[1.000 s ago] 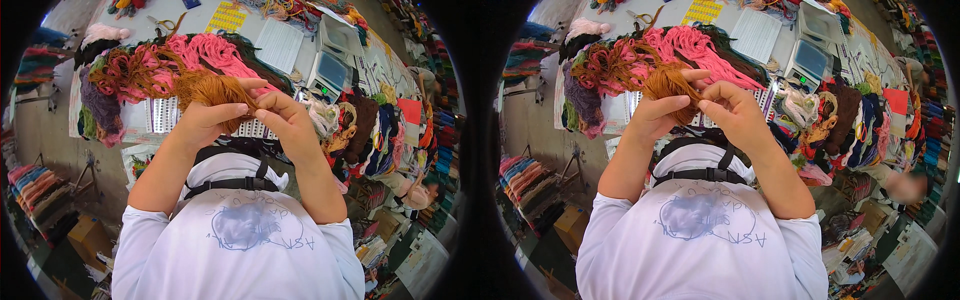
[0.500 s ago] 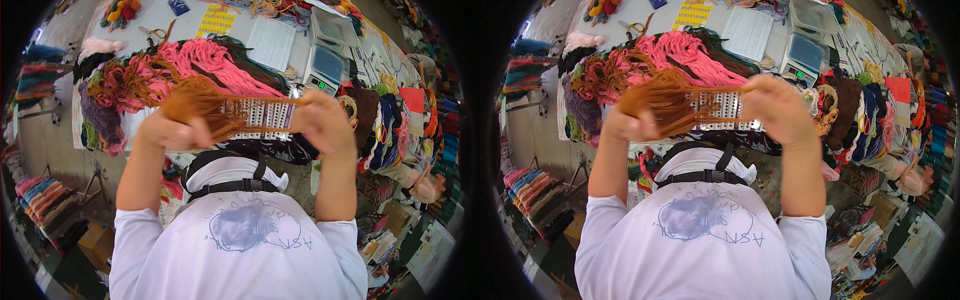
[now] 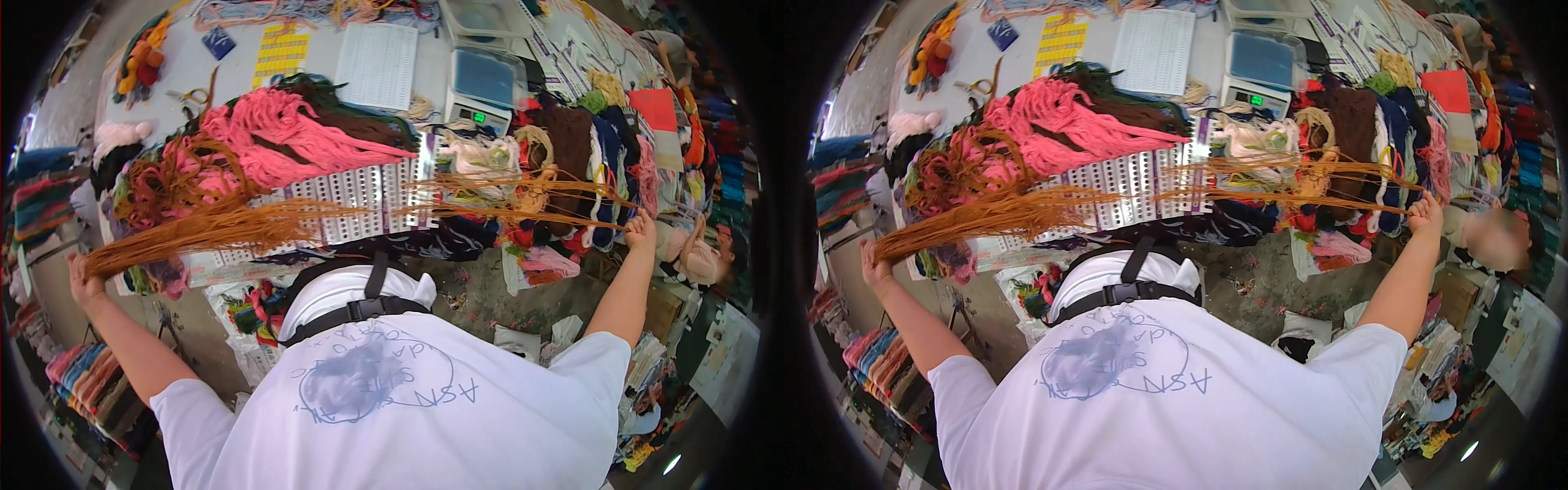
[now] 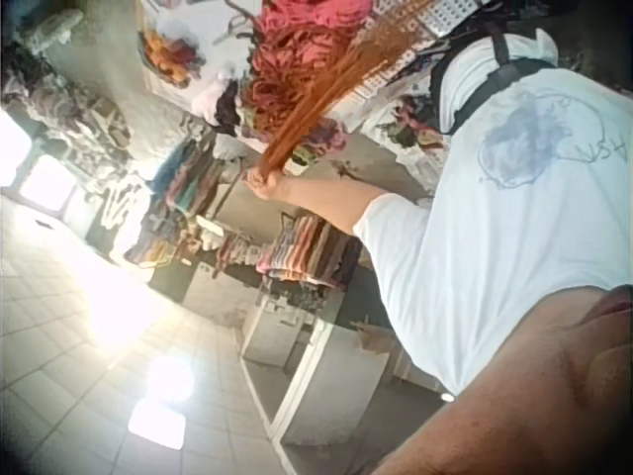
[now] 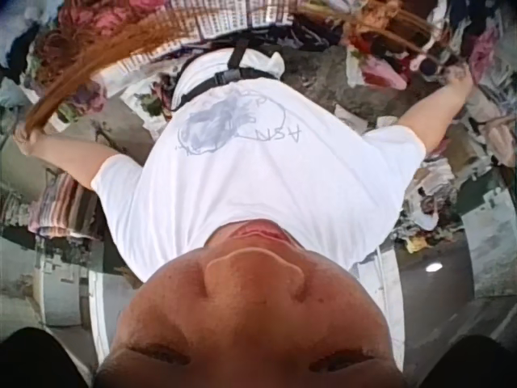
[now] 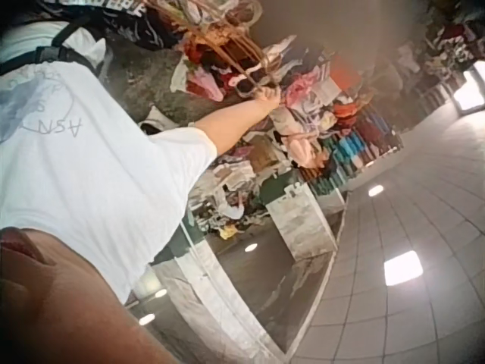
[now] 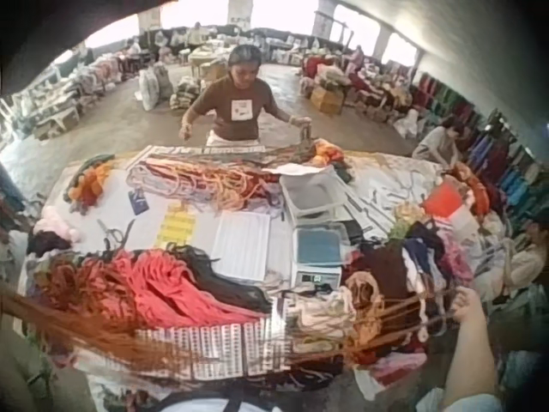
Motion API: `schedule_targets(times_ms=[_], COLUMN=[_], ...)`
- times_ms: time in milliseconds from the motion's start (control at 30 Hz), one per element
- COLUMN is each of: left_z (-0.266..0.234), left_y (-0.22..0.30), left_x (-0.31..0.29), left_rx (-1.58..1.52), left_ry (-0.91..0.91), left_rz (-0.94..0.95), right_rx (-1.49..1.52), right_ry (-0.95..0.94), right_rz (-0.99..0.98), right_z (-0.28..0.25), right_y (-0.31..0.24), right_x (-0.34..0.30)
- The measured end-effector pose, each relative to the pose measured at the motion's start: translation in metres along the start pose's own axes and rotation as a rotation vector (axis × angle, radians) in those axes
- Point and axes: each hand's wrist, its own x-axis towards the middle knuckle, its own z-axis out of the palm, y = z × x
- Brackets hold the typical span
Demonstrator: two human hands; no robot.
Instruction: Organizing, weighing, and sorting bundles of yarn onto color cards at a factory workbench.
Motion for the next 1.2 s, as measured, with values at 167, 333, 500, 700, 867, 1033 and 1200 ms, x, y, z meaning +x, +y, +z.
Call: schedule_targets(times_ms=[167, 333, 500, 700, 867, 1033, 1200], left_z=[0.009, 0.071, 0.084, 0.069, 0.069, 0.084, 0.091], left_y=[-0.069, -0.245, -0.338, -0.395, -0.417, -0.435, -0.439], left_x=[-0.003, -0.043, -0.055, -0.075, -0.093, -0.094, -0.102], left_rx=[0.047, 0.078, 0.107, 0.265, 0.372, 0.449, 0.532], left_ry=[-0.072, -0.281, -0.385, -0.138, -0.076, -0.007, 0.036], left_rz=[0.049, -0.113, -0.293, -0.354, -0.368, -0.363, -0.347], right_rx=[-0.172, -0.176, -0.009, -0.072, -0.682, -0.355, -0.049], right_ry=[-0.182, -0.456, -0.680, -0.810, -0.452, -0.359, -0.060], right_rz=[-0.146, -0.375, -0.549, -0.572, -0.842, 0.135, 0.384], right_z=[0.037, 0.157, 0.234, 0.310, 0.336, 0.258, 0.219], right_y=[-0.029, -0.048, -0.114, -0.117, 0.072, 0.256, 0.287], right_x=[-0.038, -0.118, -0.147, -0.116, -0.023, 0.148, 0.094])
